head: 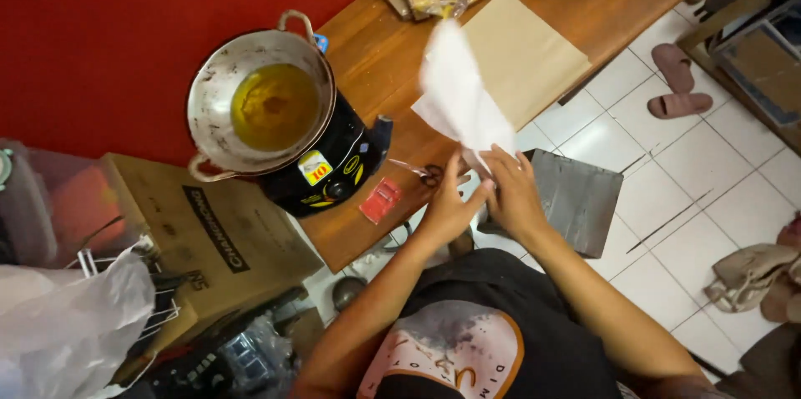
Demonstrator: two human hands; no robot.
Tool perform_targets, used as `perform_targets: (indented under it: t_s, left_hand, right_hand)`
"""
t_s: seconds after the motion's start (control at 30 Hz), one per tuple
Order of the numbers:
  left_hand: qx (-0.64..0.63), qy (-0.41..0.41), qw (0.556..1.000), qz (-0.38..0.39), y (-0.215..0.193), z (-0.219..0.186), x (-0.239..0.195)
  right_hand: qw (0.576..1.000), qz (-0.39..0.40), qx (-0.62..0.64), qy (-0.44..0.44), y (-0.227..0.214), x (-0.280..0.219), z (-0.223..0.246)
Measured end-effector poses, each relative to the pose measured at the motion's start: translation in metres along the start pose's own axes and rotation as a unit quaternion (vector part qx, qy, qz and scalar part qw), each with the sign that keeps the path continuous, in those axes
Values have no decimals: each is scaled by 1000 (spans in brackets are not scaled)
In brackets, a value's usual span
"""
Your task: The person retrieves a white styrofoam container and places it on a wooden table. They then fold a large sheet of brown paper multiple times to create a smaller square and place it inside the container. Finally, they use scissors to trim the folded paper.
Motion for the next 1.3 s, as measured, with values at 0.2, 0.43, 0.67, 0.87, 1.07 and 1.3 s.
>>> perform_targets:
  t_s: [0.2,0.43,0.67,0.87,1.07,1.3]
  left_hand:
    - [-38,-102,986,-122,-23,92,83]
    - [-53,-152,968,-194,-46,158,96]
    - [-49,-214,956,-192,-55,154,72]
    - [-90,-210,950,-215,-52,170,66]
    - [-106,-200,940,-255,-77,169,34]
    - [-86,-37,904,-417,-150,102,-56]
  right_hand:
    - [994,-13,-100,-46,59,89,-62]
    - [990,27,-109,-80,181,177,-76]
    - [965,222,-135,-38,297,222,-76]
    - [992,99,32,-67,243,207,-53]
    - [972,146,177,-51,170,167,-17]
    - [906,232,305,-177,124,129,99]
Point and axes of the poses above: each hand's wrist, its own x-axis towards the middle knuckle, its own y-axis out of the palm, z = x × y, the point moved 6 cm from there along x, towards the middle knuckle, and after that the axes turned 5 degrees about -x, right-handed, at the moved point
